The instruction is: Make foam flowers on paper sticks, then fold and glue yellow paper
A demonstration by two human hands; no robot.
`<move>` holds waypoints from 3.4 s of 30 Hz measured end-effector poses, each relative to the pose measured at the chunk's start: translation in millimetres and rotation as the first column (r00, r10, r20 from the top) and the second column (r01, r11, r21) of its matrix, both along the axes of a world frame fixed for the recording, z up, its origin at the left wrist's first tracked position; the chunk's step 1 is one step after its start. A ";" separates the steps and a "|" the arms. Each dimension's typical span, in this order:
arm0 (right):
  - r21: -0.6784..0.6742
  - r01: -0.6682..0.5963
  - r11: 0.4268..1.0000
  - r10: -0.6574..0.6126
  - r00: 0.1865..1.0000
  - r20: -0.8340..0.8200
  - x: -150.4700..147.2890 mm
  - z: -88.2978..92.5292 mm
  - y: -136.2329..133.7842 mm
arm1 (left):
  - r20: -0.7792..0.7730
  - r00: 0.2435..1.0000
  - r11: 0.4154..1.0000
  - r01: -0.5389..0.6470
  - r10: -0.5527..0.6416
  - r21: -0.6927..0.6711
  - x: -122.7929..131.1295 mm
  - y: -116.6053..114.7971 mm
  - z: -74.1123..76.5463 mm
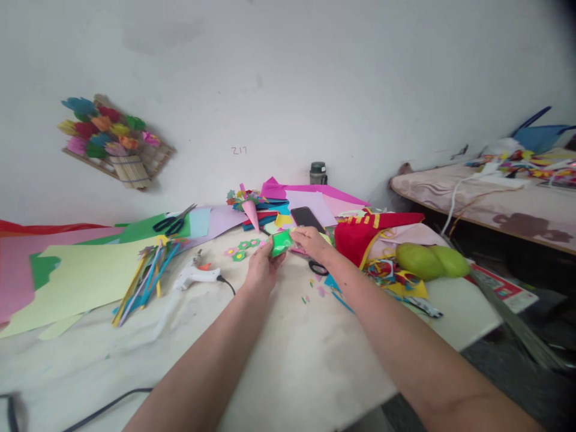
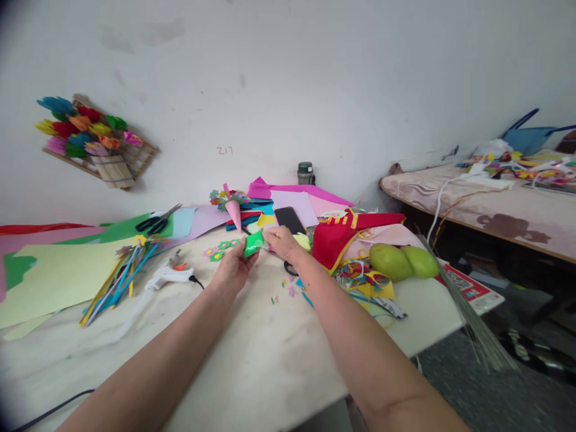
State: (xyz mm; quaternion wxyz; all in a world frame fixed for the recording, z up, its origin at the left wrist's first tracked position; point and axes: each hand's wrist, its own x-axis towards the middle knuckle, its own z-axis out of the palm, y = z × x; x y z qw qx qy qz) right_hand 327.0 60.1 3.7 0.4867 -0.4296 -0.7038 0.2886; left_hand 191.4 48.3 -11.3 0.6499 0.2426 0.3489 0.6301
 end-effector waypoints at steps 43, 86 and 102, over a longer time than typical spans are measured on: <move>-0.194 -0.051 0.980 0.037 0.997 -0.073 1.8 0.6 -1.4 | -0.024 0.999 0.999 -0.041 0.041 -0.007 -2.1 0.7 -0.8; -0.151 0.008 0.989 -0.015 0.999 -0.046 12.3 1.6 4.1 | 0.012 1.000 0.998 -0.011 0.010 0.058 2.7 -1.0 3.0; -0.242 0.484 0.841 -0.481 0.873 0.075 79.8 20.7 12.6 | -0.214 0.968 0.983 0.157 -0.132 0.100 3.4 -12.1 7.4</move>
